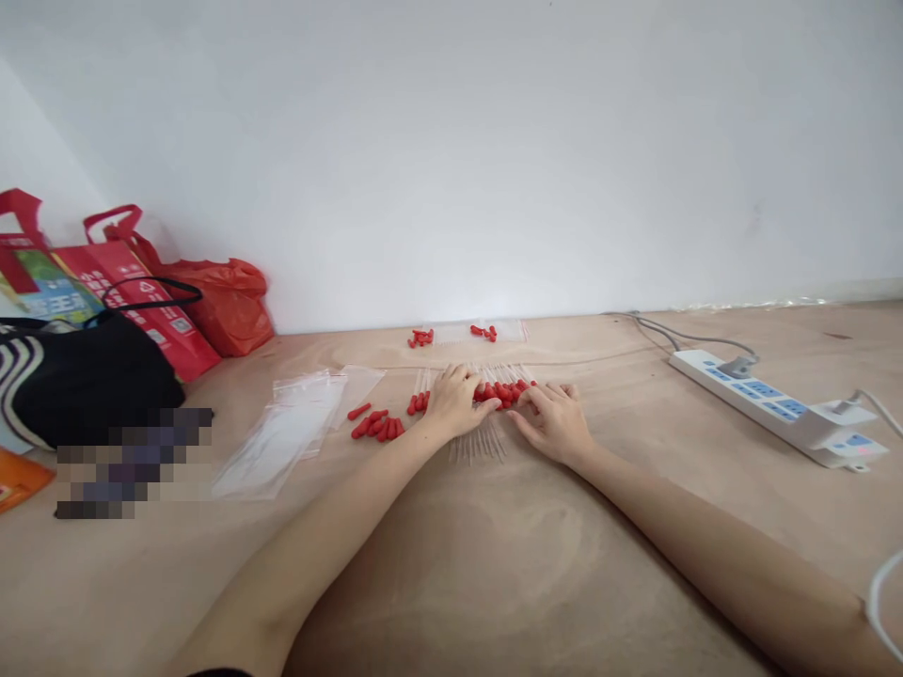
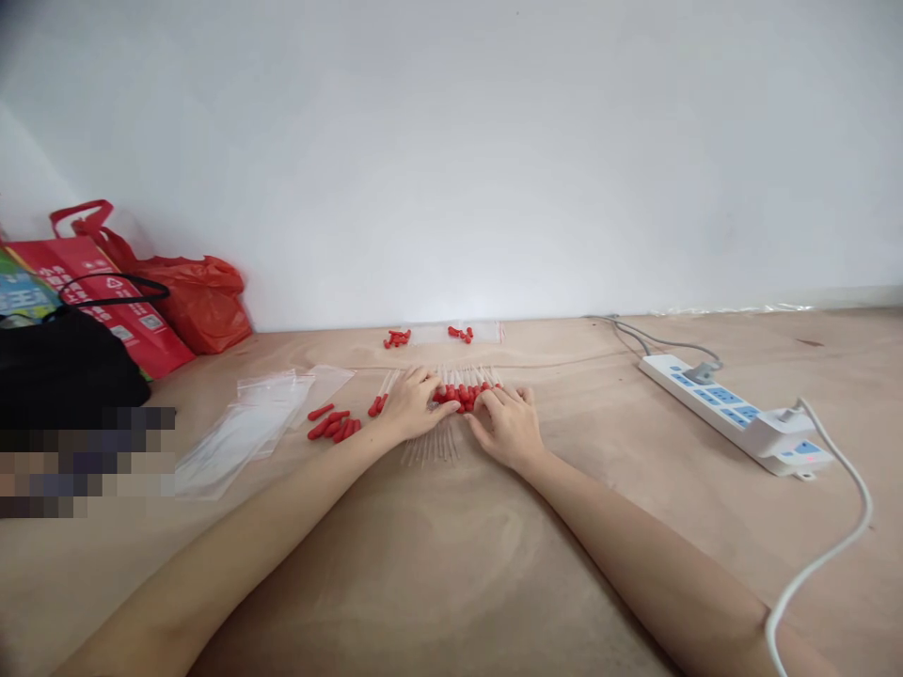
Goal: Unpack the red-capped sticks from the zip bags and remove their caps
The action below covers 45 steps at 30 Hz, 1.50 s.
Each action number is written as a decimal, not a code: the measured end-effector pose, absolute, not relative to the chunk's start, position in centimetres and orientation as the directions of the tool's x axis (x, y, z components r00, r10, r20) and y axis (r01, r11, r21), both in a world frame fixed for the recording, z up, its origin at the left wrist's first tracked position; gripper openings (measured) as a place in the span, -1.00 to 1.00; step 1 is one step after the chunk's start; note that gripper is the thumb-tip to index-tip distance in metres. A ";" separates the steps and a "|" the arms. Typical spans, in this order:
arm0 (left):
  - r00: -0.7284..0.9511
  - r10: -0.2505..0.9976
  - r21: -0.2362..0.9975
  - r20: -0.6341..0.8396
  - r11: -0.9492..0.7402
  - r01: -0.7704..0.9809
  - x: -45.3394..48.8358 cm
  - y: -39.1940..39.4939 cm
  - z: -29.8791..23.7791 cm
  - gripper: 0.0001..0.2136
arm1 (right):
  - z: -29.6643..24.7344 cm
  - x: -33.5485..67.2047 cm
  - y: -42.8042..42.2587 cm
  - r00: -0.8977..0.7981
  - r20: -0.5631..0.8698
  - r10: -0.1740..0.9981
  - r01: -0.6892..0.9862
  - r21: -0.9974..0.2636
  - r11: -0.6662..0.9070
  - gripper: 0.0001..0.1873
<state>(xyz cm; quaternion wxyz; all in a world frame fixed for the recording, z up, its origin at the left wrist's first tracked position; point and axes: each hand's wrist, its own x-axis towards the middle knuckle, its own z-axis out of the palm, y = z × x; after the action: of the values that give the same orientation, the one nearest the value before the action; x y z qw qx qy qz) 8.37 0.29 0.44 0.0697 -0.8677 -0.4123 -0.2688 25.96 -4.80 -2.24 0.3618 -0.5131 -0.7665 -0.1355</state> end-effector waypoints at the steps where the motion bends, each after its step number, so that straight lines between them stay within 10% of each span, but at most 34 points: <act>1: 0.511 0.680 0.099 0.525 -0.646 0.757 8.7 0.6 0.3 -0.79 | -2.3 25.9 -4.6 -0.205 0.699 0.685 0.893 -0.152 0.423 -0.78; 33: 0.349 0.631 0.271 0.693 -0.677 0.685 0.3 -4.7 -0.6 -0.88 | -2.9 25.0 -0.7 -0.263 0.679 0.685 0.928 -0.015 0.372 -0.78; 40: 0.401 0.600 0.230 0.692 -0.709 0.666 0.0 -4.8 -0.7 -0.90 | -2.5 25.2 -3.5 -0.180 0.757 0.628 0.863 -0.184 0.470 -0.71; 45: 0.479 0.569 0.211 0.669 -0.763 0.612 0.7 -5.0 -0.8 -0.90 | -2.2 24.5 -6.0 -0.421 0.716 0.556 0.774 -0.036 0.632 -0.70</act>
<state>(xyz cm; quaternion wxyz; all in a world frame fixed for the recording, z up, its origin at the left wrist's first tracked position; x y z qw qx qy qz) 0.66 -5.01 -0.83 0.0283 -0.8595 -0.3434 -0.3776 24.48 -5.99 -2.19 0.3585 -0.4012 -0.8291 -0.1519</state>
